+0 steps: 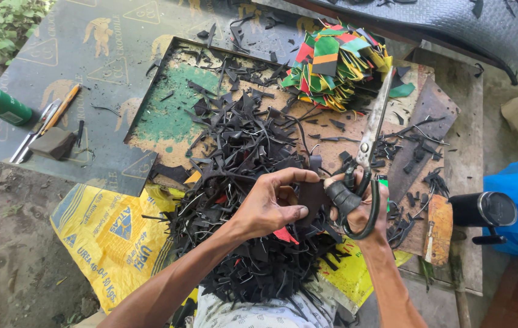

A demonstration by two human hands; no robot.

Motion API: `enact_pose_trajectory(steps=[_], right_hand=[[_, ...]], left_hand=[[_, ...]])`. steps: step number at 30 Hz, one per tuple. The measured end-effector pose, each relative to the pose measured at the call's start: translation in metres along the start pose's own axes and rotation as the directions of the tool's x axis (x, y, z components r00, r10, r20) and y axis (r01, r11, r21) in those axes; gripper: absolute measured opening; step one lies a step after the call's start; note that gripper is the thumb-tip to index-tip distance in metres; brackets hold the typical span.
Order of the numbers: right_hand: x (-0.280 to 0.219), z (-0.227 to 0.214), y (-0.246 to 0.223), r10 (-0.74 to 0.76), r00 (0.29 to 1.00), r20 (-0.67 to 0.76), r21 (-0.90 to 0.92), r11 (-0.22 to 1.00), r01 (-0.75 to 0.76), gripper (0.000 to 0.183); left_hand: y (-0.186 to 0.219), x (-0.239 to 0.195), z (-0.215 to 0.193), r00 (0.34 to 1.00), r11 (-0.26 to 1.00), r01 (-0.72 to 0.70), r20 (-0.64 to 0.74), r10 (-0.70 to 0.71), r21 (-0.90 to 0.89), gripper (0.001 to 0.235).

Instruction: The person repeatedly picks up black rubber strips from a pile and cuts them into smaller pieces using shears. The cut pieces are dropped back onto the pile on the work surface.

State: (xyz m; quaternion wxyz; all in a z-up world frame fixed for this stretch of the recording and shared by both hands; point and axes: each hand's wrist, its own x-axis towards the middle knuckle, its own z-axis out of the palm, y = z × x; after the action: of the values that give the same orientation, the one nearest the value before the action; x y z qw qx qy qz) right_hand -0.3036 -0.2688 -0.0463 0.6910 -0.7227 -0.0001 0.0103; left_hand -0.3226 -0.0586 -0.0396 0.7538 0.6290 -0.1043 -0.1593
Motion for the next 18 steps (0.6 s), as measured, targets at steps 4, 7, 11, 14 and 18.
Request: enact_pose_trajectory(steps=[4,7,11,14,18], right_hand=[[0.002,-0.001,0.014,-0.265,0.96,-0.091,-0.228,0.944,0.239,0.01],[0.002,-0.007,0.023,-0.227,0.971,-0.069,-0.176,0.961,0.213,0.022],[0.002,-0.015,0.028,-0.113,0.994,0.004,0.019,0.993,0.113,0.037],[0.0,-0.013,0.03,-0.127,0.992,0.013,-0.075,0.989,0.127,0.034],[-0.002,-0.014,0.026,-0.051,0.997,0.052,-0.004,0.999,0.051,0.041]], left_hand=[[-0.003,0.001,0.002,1.0,1.0,0.014,-0.007,-0.014,-0.003,0.058],[-0.008,0.003,0.004,1.0,0.999,0.017,0.002,-0.017,-0.028,0.059],[-0.014,0.006,0.002,1.0,0.998,0.028,-0.001,-0.028,-0.053,0.059],[-0.016,0.008,-0.002,0.999,0.987,0.033,0.032,-0.028,-0.157,0.057],[-0.017,0.012,-0.004,0.998,0.993,0.051,0.026,-0.048,-0.106,0.057]])
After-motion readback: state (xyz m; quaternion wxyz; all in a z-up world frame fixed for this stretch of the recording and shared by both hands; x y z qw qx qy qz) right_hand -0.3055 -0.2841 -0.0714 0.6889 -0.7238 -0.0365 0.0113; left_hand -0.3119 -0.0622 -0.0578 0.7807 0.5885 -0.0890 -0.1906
